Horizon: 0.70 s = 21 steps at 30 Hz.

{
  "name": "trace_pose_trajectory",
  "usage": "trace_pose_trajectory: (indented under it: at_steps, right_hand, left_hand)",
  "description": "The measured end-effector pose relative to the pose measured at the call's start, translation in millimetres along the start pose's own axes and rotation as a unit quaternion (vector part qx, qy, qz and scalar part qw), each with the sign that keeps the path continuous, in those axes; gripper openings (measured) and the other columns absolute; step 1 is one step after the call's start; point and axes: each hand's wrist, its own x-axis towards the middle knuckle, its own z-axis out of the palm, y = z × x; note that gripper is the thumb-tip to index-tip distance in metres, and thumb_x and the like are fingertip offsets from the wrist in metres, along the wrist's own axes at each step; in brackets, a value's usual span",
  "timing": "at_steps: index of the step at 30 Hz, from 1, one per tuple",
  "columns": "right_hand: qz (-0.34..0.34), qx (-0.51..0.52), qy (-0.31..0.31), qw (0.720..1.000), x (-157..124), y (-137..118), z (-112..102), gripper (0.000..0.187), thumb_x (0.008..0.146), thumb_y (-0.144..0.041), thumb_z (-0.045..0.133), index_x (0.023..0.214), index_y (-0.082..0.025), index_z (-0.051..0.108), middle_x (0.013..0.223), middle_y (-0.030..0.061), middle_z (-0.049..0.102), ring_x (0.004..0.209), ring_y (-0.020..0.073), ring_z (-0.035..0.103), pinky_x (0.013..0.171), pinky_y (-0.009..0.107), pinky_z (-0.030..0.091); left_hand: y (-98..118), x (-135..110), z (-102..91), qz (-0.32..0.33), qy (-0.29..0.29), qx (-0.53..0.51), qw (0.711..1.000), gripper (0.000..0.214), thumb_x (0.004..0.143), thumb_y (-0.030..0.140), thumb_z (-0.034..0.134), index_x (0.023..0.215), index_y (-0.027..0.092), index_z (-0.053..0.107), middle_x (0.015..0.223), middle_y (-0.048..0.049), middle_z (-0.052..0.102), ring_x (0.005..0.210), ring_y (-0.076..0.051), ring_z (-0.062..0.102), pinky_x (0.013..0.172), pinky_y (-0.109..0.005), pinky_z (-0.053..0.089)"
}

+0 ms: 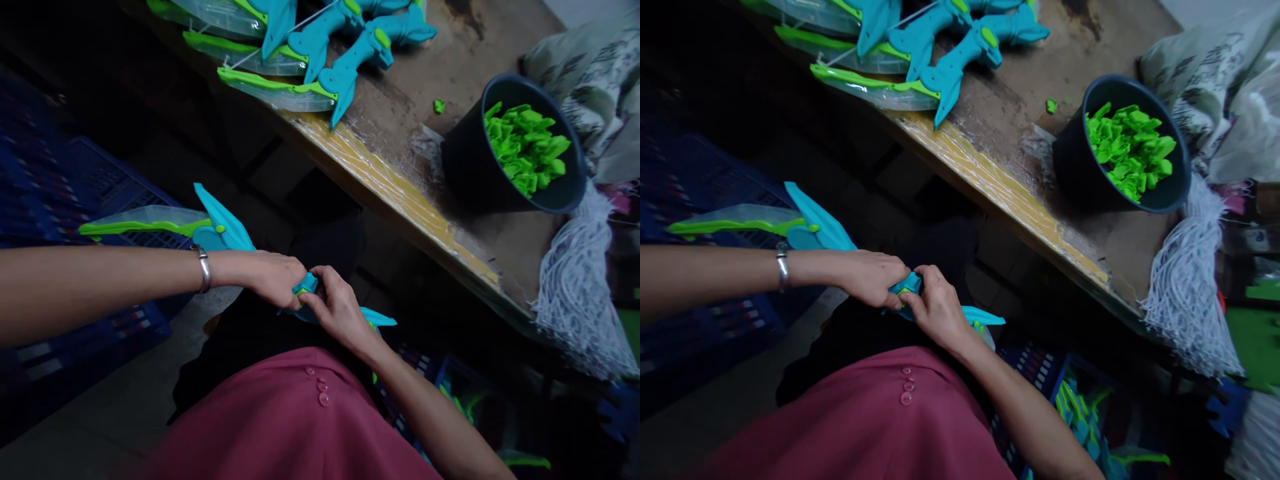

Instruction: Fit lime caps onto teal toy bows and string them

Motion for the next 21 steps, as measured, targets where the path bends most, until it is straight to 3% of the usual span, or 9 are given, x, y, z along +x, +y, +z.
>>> trace_pose_trajectory:
  at_steps: [7, 11, 14, 18, 20, 21]
  right_hand:
    - [0.008, -0.045, -0.023, 0.999, 8.4, -0.3, 8.4, 0.028, 0.088, -0.027, 0.069, 0.111, -0.021, 0.053, 0.094, 0.0036, 0.065, 0.079, 0.0205, 0.062, 0.069, 0.031, 0.047]
    - [-0.011, -0.053, -0.025, 0.998, 10.1, 3.0, 15.5, 0.029, 0.09, -0.026, 0.068, 0.114, -0.02, 0.054, 0.1, 0.0059, 0.066, 0.086, 0.0225, 0.065, 0.075, 0.033, 0.049]
    - [-0.021, -0.051, -0.021, 0.998, 11.7, 0.8, 15.7, 0.031, 0.094, -0.03, 0.068, 0.118, -0.016, 0.055, 0.104, 0.0089, 0.067, 0.09, 0.0235, 0.066, 0.078, 0.034, 0.051]
    - [-0.062, -0.063, -0.02, 0.996, -2.9, -15.8, -12.1, 0.046, 0.096, -0.039, 0.068, 0.132, -0.013, 0.053, 0.118, 0.0123, 0.068, 0.105, 0.0236, 0.067, 0.088, 0.033, 0.053]
    - [-0.112, -0.077, -0.009, 0.991, -16.8, -21.1, -42.9, 0.05, 0.098, -0.043, 0.065, 0.137, -0.014, 0.052, 0.123, 0.0134, 0.067, 0.111, 0.0228, 0.066, 0.093, 0.032, 0.053]
    - [-0.132, -0.082, 0.01, 0.988, -23.9, -20.0, -62.5, 0.048, 0.099, -0.043, 0.063, 0.136, -0.014, 0.054, 0.123, 0.0128, 0.067, 0.111, 0.0218, 0.065, 0.093, 0.031, 0.053]
  left_hand:
    - [4.9, -13.8, 18.2, -0.031, 0.043, 0.013, 0.998, 0.036, 0.085, 0.044, 0.057, 0.1, 0.014, 0.069, 0.109, -0.025, 0.074, 0.104, -0.046, 0.071, 0.081, -0.048, 0.055]
    - [2.2, -15.4, 25.1, -0.052, 0.062, 0.012, 0.997, 0.034, 0.086, 0.042, 0.056, 0.098, 0.013, 0.068, 0.107, -0.0258, 0.074, 0.107, -0.047, 0.07, 0.084, -0.05, 0.055]
    - [-1.9, -14.9, 19.4, -0.05, 0.062, 0.001, 0.997, 0.034, 0.083, 0.045, 0.062, 0.098, 0.015, 0.069, 0.105, -0.0206, 0.075, 0.103, -0.043, 0.072, 0.08, -0.044, 0.055]
    - [1.6, -27.8, 10.8, 0.01, 0.038, -0.012, 0.999, 0.031, 0.086, 0.046, 0.059, 0.095, 0.018, 0.07, 0.097, -0.0103, 0.077, 0.091, -0.03, 0.074, 0.076, -0.033, 0.055]
    - [-1.2, -37.7, 15.8, 0.048, 0.041, -0.06, 0.996, 0.033, 0.087, 0.046, 0.058, 0.099, 0.018, 0.073, 0.097, -0.0072, 0.078, 0.088, -0.027, 0.074, 0.076, -0.03, 0.056]
    - [-6.4, -41.2, 20.5, 0.052, 0.075, -0.086, 0.992, 0.037, 0.085, 0.044, 0.061, 0.112, 0.021, 0.073, 0.106, -0.0058, 0.078, 0.097, -0.028, 0.074, 0.085, -0.032, 0.055]
